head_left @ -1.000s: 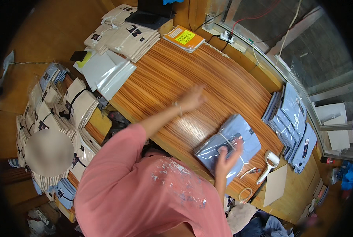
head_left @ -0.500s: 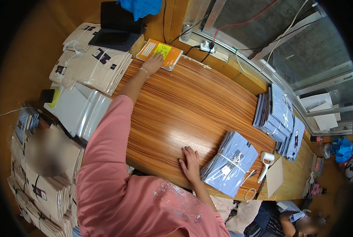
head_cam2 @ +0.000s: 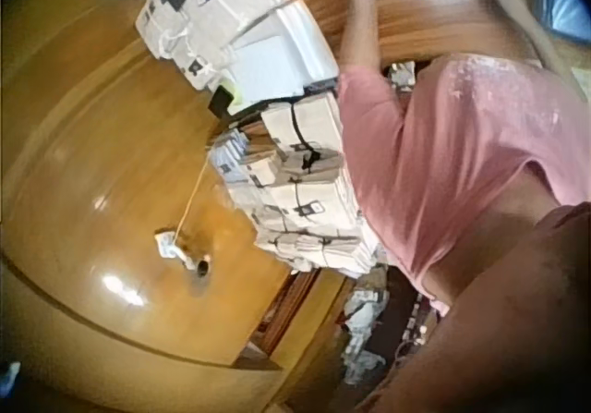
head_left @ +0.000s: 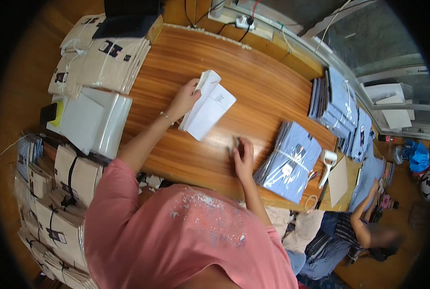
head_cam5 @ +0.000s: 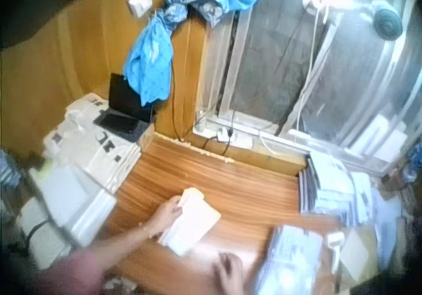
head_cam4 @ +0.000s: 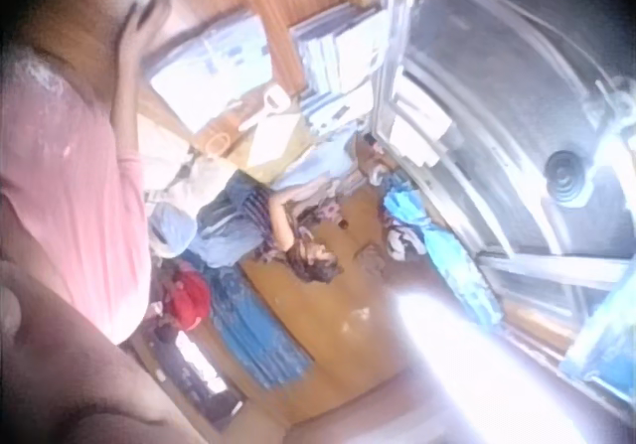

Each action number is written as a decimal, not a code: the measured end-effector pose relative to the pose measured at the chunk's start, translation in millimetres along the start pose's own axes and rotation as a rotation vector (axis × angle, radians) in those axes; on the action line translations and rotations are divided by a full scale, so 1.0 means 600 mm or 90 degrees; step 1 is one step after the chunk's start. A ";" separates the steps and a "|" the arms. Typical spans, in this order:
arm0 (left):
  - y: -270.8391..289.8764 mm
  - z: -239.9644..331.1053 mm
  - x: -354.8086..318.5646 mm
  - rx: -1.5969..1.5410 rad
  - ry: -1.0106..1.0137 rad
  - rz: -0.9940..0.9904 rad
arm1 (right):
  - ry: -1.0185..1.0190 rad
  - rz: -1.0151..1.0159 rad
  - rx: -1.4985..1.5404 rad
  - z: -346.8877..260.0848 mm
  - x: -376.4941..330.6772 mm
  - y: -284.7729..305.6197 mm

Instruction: The person packs folded shirts into plastic bags, stacks them, and secures the stack with a white ribbon tied into a knot. The person also writes in a notebook and moves the stack to the floor.

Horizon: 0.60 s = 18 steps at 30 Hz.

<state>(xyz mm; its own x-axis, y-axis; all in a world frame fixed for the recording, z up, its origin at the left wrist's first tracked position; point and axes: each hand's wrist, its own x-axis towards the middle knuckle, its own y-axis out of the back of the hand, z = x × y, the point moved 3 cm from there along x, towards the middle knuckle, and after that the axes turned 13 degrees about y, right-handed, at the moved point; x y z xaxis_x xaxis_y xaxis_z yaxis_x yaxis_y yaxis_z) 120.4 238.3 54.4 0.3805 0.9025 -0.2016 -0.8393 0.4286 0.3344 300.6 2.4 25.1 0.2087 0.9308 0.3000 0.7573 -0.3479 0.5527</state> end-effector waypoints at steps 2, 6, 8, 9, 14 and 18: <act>0.005 -0.025 -0.057 -0.230 0.129 -0.019 | 0.032 -0.007 -0.052 -0.029 0.018 -0.011; 0.054 -0.095 -0.139 -0.319 0.228 0.103 | 0.057 -0.172 -0.213 -0.017 0.030 -0.032; 0.078 -0.123 -0.171 -0.077 0.135 0.225 | 0.127 -0.161 -0.375 -0.026 0.033 -0.037; 0.081 -0.123 -0.192 0.104 0.051 0.283 | 0.100 -0.155 -0.375 -0.033 0.038 -0.041; 0.038 -0.144 -0.254 0.499 -0.048 0.124 | 0.068 -0.262 -0.414 -0.068 0.057 -0.095; 0.023 -0.127 -0.248 0.484 -0.049 0.153 | -0.097 -0.368 -0.279 -0.049 0.073 -0.104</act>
<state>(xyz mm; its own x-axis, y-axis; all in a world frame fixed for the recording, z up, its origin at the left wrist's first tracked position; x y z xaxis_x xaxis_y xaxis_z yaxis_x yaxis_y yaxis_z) 22.4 106.6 19.2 0.2718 0.9623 0.0107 -0.4175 0.1078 0.9023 244.6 61.3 26.6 -0.0415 0.9731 -0.2267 0.4628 0.2198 0.8588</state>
